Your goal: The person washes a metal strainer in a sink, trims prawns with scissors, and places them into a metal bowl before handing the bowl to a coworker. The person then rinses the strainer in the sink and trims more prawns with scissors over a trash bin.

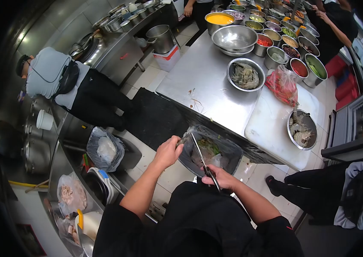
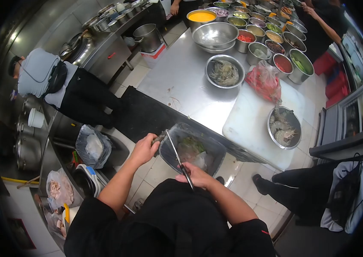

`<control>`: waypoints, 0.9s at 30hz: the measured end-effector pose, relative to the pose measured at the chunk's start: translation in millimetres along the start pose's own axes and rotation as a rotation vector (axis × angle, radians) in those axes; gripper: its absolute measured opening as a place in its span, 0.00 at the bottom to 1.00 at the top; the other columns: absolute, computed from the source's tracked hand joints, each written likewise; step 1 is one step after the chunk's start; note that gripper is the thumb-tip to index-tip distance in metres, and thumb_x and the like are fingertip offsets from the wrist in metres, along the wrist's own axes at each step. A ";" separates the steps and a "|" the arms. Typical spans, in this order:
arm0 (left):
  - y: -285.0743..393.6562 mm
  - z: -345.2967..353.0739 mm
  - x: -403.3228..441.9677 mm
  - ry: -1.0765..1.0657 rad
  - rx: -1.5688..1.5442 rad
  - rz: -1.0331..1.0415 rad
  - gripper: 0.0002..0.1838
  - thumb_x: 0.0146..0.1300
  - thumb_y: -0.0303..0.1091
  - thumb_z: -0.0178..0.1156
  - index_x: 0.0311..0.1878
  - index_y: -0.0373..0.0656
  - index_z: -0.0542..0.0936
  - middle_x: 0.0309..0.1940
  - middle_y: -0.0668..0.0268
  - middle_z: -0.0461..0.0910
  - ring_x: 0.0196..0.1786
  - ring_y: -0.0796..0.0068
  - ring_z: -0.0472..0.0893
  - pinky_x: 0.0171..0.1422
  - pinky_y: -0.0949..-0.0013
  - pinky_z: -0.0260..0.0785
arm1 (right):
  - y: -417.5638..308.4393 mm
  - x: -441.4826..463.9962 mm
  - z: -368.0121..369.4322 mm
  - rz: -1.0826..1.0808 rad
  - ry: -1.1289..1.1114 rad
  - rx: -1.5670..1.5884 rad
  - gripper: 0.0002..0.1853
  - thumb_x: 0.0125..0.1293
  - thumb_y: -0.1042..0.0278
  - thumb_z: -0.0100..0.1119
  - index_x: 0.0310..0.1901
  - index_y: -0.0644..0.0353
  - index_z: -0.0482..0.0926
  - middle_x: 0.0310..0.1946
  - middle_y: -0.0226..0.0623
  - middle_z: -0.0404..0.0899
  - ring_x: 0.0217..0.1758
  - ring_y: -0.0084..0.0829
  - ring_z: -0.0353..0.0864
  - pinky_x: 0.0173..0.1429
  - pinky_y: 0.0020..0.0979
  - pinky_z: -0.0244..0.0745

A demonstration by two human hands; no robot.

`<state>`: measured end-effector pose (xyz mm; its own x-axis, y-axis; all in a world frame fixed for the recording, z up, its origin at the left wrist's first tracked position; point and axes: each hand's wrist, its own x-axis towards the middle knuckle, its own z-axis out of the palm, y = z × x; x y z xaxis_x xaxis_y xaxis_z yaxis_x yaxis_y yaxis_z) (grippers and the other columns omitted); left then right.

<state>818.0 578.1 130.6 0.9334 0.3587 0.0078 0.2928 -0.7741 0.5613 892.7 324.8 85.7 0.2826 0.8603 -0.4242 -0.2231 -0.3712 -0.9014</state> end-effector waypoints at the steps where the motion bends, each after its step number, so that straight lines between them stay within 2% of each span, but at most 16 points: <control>1: 2.4 -2.0 2.0 -0.056 0.067 0.021 0.12 0.67 0.38 0.58 0.48 0.42 0.73 0.37 0.53 0.79 0.43 0.47 0.80 0.46 0.49 0.72 | -3.9 -2.3 -2.5 0.033 -0.018 0.049 0.41 0.55 0.41 0.72 0.63 0.61 0.69 0.40 0.35 0.77 0.40 0.27 0.77 0.48 0.30 0.73; 3: 9.0 -4.8 6.7 -0.163 0.201 0.065 0.13 0.66 0.39 0.59 0.48 0.44 0.73 0.38 0.54 0.79 0.44 0.49 0.80 0.45 0.50 0.72 | -10.8 -4.1 -6.6 0.094 -0.053 0.144 0.43 0.55 0.39 0.71 0.63 0.61 0.69 0.41 0.36 0.78 0.41 0.27 0.77 0.49 0.30 0.73; 4: 9.7 -2.3 8.3 -0.182 0.214 0.077 0.13 0.66 0.39 0.59 0.48 0.44 0.73 0.39 0.55 0.79 0.44 0.49 0.80 0.46 0.50 0.72 | 0.1 1.1 -5.2 0.034 0.006 0.188 0.36 0.58 0.45 0.71 0.59 0.63 0.72 0.35 0.35 0.79 0.35 0.24 0.79 0.42 0.28 0.74; 7: 11.1 3.1 12.4 -0.221 0.248 0.098 0.13 0.66 0.40 0.59 0.48 0.45 0.73 0.40 0.55 0.79 0.44 0.50 0.80 0.46 0.50 0.72 | 7.9 6.9 -8.6 0.109 0.083 0.197 0.28 0.60 0.51 0.71 0.52 0.65 0.75 0.26 0.30 0.79 0.26 0.21 0.77 0.32 0.24 0.72; 8: 13.1 4.4 13.4 -0.224 0.249 0.099 0.13 0.66 0.40 0.59 0.49 0.45 0.74 0.40 0.55 0.79 0.44 0.50 0.80 0.46 0.50 0.73 | -2.6 1.2 -8.6 0.126 0.166 0.200 0.22 0.61 0.57 0.71 0.47 0.65 0.77 0.19 0.26 0.76 0.20 0.18 0.74 0.26 0.22 0.68; 11: 15.0 5.2 15.3 -0.228 0.188 0.115 0.14 0.65 0.40 0.61 0.48 0.44 0.75 0.39 0.55 0.80 0.44 0.51 0.81 0.47 0.53 0.73 | 19.2 -0.2 -17.4 0.113 0.162 0.074 0.25 0.60 0.56 0.73 0.50 0.65 0.76 0.26 0.30 0.80 0.27 0.20 0.78 0.30 0.23 0.72; 12: 16.4 5.4 14.9 -0.231 0.154 0.122 0.14 0.64 0.40 0.62 0.48 0.44 0.76 0.39 0.55 0.81 0.45 0.52 0.81 0.48 0.55 0.73 | 21.6 -2.0 -17.8 0.049 0.206 0.067 0.26 0.59 0.57 0.73 0.51 0.65 0.75 0.29 0.32 0.80 0.30 0.21 0.79 0.33 0.24 0.73; 14: 26.6 1.5 15.9 -0.402 0.071 0.128 0.15 0.63 0.42 0.64 0.47 0.43 0.78 0.36 0.54 0.82 0.43 0.52 0.82 0.47 0.57 0.73 | 21.6 -7.1 -21.5 -0.081 0.297 0.047 0.28 0.58 0.58 0.74 0.54 0.65 0.74 0.34 0.34 0.82 0.35 0.22 0.80 0.38 0.24 0.75; 16: 44.7 -4.2 17.0 -0.600 -0.032 0.147 0.17 0.60 0.44 0.66 0.46 0.42 0.80 0.32 0.53 0.82 0.40 0.51 0.83 0.44 0.57 0.74 | 3.2 -9.4 -29.4 -0.128 0.295 0.164 0.30 0.56 0.60 0.76 0.55 0.64 0.73 0.38 0.36 0.82 0.39 0.23 0.80 0.43 0.25 0.76; 18: 64.9 -2.6 16.4 -0.690 -0.104 0.247 0.18 0.60 0.44 0.67 0.46 0.42 0.79 0.33 0.54 0.82 0.40 0.51 0.83 0.44 0.57 0.73 | -27.6 -12.8 -38.5 -0.153 0.245 0.334 0.32 0.54 0.64 0.77 0.57 0.65 0.71 0.39 0.34 0.82 0.41 0.23 0.80 0.47 0.27 0.76; 19: 75.1 -0.9 16.9 -0.734 -0.139 0.300 0.18 0.60 0.44 0.67 0.46 0.41 0.79 0.33 0.54 0.82 0.40 0.51 0.83 0.44 0.56 0.73 | -33.2 -11.4 -43.3 -0.173 0.202 0.338 0.30 0.55 0.65 0.76 0.56 0.64 0.72 0.39 0.33 0.82 0.42 0.22 0.80 0.48 0.27 0.76; 21: 94.9 2.0 20.6 -0.664 -0.089 0.295 0.21 0.56 0.46 0.70 0.43 0.40 0.76 0.34 0.54 0.82 0.41 0.51 0.82 0.44 0.57 0.73 | -39.9 -10.0 -50.0 -0.216 0.116 0.344 0.25 0.57 0.68 0.74 0.54 0.62 0.73 0.41 0.31 0.81 0.43 0.20 0.80 0.51 0.27 0.76; 23: 108.6 2.1 24.2 -0.549 -0.015 0.278 0.24 0.54 0.47 0.72 0.42 0.39 0.75 0.36 0.55 0.82 0.41 0.51 0.82 0.45 0.58 0.74 | -44.6 -10.6 -47.2 -0.175 0.192 0.362 0.24 0.57 0.69 0.74 0.53 0.62 0.75 0.40 0.29 0.81 0.41 0.18 0.79 0.49 0.24 0.75; 25: 100.2 12.1 18.7 -0.236 -0.060 0.337 0.26 0.52 0.49 0.74 0.44 0.39 0.76 0.39 0.56 0.82 0.42 0.51 0.82 0.45 0.59 0.75 | -57.3 -18.2 -41.9 -0.069 0.304 0.432 0.24 0.57 0.69 0.74 0.54 0.62 0.74 0.39 0.28 0.81 0.40 0.17 0.78 0.48 0.22 0.74; 27: 91.8 14.0 7.0 0.078 -0.081 0.390 0.28 0.50 0.49 0.75 0.46 0.39 0.77 0.40 0.56 0.82 0.44 0.54 0.83 0.46 0.60 0.75 | -46.1 -15.7 -38.7 -0.208 0.432 0.424 0.26 0.57 0.70 0.73 0.56 0.62 0.73 0.37 0.28 0.80 0.38 0.17 0.78 0.44 0.21 0.74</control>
<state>854.3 502.2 170.6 0.9517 0.0869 0.2945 -0.1007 -0.8176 0.5670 934.6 314.9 130.5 0.6905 0.6483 -0.3209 -0.4480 0.0349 -0.8933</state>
